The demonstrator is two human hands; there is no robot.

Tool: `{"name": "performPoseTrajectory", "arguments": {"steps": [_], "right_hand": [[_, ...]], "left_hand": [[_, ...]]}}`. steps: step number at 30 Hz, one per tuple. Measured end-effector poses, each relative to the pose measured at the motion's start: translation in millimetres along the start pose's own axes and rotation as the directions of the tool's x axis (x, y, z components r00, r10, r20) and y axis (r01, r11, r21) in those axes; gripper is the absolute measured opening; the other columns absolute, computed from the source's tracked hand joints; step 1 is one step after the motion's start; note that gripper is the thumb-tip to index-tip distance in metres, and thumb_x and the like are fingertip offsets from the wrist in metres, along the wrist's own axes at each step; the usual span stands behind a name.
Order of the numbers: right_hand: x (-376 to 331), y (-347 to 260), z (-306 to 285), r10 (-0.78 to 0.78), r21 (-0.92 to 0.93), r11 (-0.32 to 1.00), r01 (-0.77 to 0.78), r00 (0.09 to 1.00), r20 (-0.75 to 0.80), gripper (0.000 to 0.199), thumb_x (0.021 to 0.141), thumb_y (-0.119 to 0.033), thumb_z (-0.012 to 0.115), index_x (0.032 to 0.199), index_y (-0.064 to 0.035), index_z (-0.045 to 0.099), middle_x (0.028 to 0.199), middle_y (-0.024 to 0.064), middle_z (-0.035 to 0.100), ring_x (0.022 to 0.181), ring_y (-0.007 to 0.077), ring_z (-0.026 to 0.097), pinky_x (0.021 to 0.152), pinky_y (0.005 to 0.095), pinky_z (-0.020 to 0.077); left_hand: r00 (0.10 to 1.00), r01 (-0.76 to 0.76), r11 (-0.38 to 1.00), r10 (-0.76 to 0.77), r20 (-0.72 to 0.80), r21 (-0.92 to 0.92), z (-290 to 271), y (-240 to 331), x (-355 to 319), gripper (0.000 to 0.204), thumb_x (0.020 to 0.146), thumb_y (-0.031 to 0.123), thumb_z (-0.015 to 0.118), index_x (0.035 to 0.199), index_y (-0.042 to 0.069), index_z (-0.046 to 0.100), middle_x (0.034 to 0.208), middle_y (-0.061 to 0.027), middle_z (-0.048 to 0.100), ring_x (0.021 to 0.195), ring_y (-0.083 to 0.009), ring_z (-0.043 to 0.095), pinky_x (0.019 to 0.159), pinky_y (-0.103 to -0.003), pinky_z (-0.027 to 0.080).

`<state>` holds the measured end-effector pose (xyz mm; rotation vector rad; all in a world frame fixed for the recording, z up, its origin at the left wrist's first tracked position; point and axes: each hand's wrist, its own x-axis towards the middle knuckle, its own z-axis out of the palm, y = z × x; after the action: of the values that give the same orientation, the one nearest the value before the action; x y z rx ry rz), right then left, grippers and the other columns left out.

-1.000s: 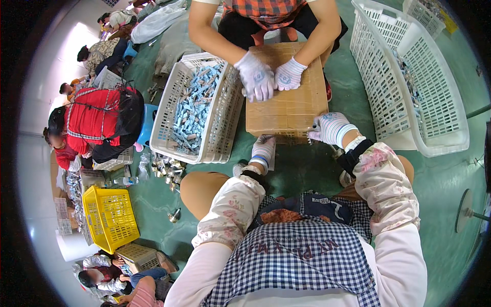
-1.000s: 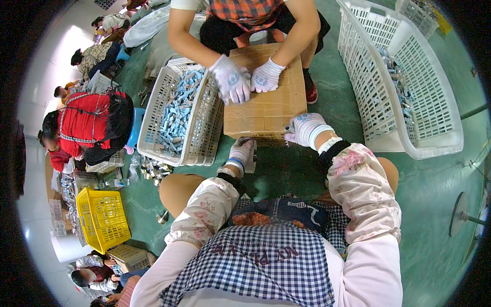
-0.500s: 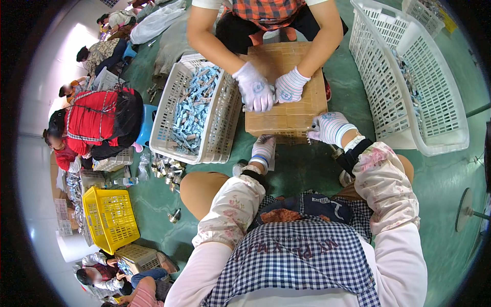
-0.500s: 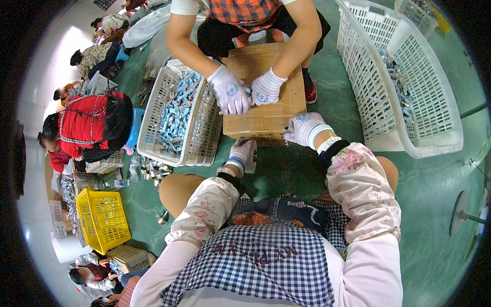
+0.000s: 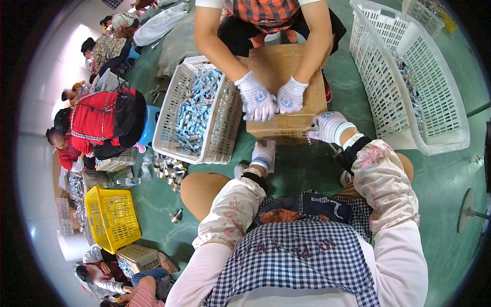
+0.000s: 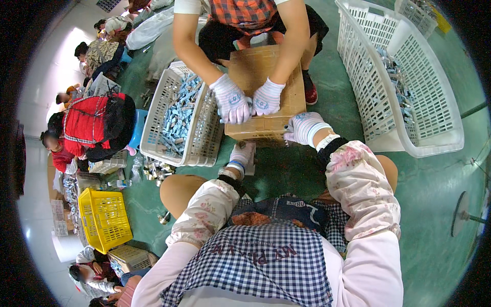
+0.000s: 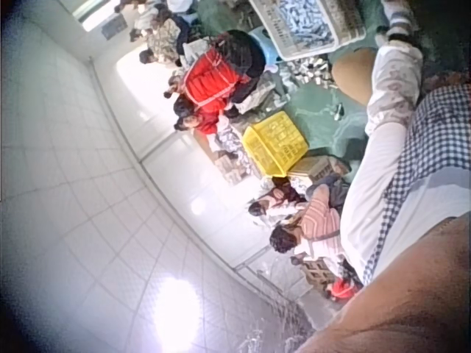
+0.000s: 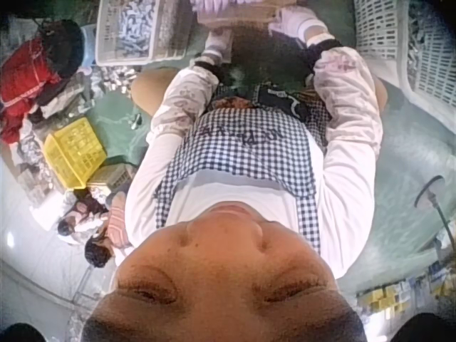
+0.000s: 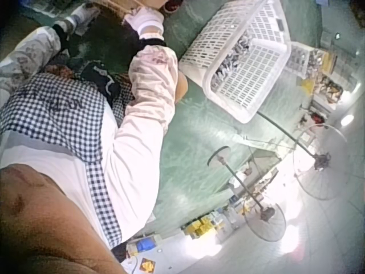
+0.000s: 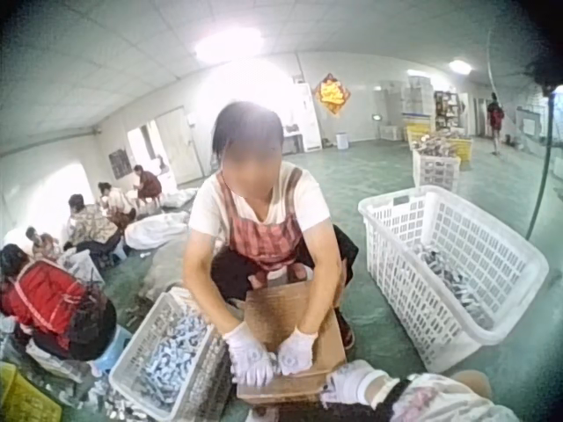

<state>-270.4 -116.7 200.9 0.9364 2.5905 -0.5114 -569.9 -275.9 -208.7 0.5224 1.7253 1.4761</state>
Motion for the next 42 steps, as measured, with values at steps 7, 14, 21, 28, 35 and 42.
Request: {"name": "performPoseTrajectory", "arguments": {"steps": [7, 14, 21, 28, 35, 42], "right_hand": [[-13.9, 51.7, 20.5, 0.1, 0.01, 0.995, -0.1, 0.994, 0.039, 0.045, 0.089, -0.05, 0.054, 0.099, -0.0095, 0.07, 0.098, 0.0127, 0.071, 0.095, 0.03, 0.067, 0.083, 0.0421, 0.0518], [-6.8, 40.8, 25.3, 0.116, -0.037, 0.993, -0.114, 0.991, 0.058, 0.045, 0.091, -0.05, 0.053, 0.104, -0.0102, 0.069, 0.103, 0.0119, 0.07, 0.097, 0.0291, 0.067, 0.085, 0.0412, 0.0518], [19.2, -15.7, 36.3, 0.131, -0.039, 0.991, -0.128, 0.988, 0.087, 0.046, 0.09, -0.05, 0.055, 0.107, -0.0094, 0.067, 0.104, 0.0126, 0.07, 0.1, 0.0294, 0.066, 0.087, 0.0405, 0.0508], [30.4, -56.2, 42.8, 0.142, -0.061, 0.989, -0.136, 0.984, 0.11, 0.048, 0.09, -0.051, 0.053, 0.108, -0.0089, 0.065, 0.105, 0.0131, 0.069, 0.1, 0.0283, 0.066, 0.088, 0.0385, 0.05], [58.4, -109.4, 60.4, 0.136, -0.036, 0.991, -0.132, 0.981, 0.136, 0.051, 0.088, -0.055, 0.054, 0.106, -0.0082, 0.065, 0.104, 0.0137, 0.069, 0.1, 0.0292, 0.065, 0.088, 0.0397, 0.0497], [75.4, -191.7, 105.6, -0.104, 0.187, 0.978, 0.092, 0.993, 0.054, 0.041, 0.085, -0.045, 0.066, 0.096, -0.0057, 0.064, 0.096, 0.0165, 0.068, 0.091, 0.0324, 0.066, 0.082, 0.0413, 0.0508]], "left_hand": [[0.956, 0.017, 0.976, -0.079, 0.284, 0.217, 99.4, 244.5, -170.1, 0.067, 0.089, 0.034, 0.067, 0.138, -0.002, 0.039, 0.119, -0.0157, 0.06, 0.112, -0.0244, 0.056, 0.098, -0.033, 0.044], [0.899, 0.357, 0.919, -0.387, 0.203, 0.169, 81.2, 299.7, -220.6, 0.063, 0.095, 0.047, 0.056, 0.14, 0.007, 0.039, 0.1, -0.0111, 0.061, 0.064, -0.023, 0.064, 0.05, -0.036, 0.055], [0.774, 0.581, 0.814, -0.547, 0.319, -0.013, 17.5, 250.3, -179.2, 0.034, 0.088, 0.028, 0.057, 0.113, 0.005, 0.055, 0.088, -0.0104, 0.063, 0.067, -0.0252, 0.063, 0.062, -0.038, 0.054], [0.84, 0.307, 0.942, -0.334, 0.428, 0.131, -23.2, 185.0, -139.0, 0.079, 0.081, 0.007, 0.057, 0.151, 0.013, 0.021, 0.104, -0.0148, 0.058, 0.084, -0.0295, 0.062, 0.067, -0.045, 0.056], [0.847, 0.4, 0.909, -0.415, 0.333, 0.116, -86.4, 124.9, -113.4, 0.065, 0.091, 0.026, 0.064, 0.143, 0.001, 0.034, 0.114, -0.0148, 0.061, 0.092, -0.0237, 0.06, 0.078, -0.038, 0.052], [0.868, 0.354, 0.849, -0.454, 0.201, 0.393, -146.7, 124.5, -123.4, 0.043, 0.089, 0.02, 0.062, 0.129, 0.006, 0.053, 0.104, -0.0132, 0.064, 0.088, -0.028, 0.062, 0.076, -0.043, 0.053]]}}
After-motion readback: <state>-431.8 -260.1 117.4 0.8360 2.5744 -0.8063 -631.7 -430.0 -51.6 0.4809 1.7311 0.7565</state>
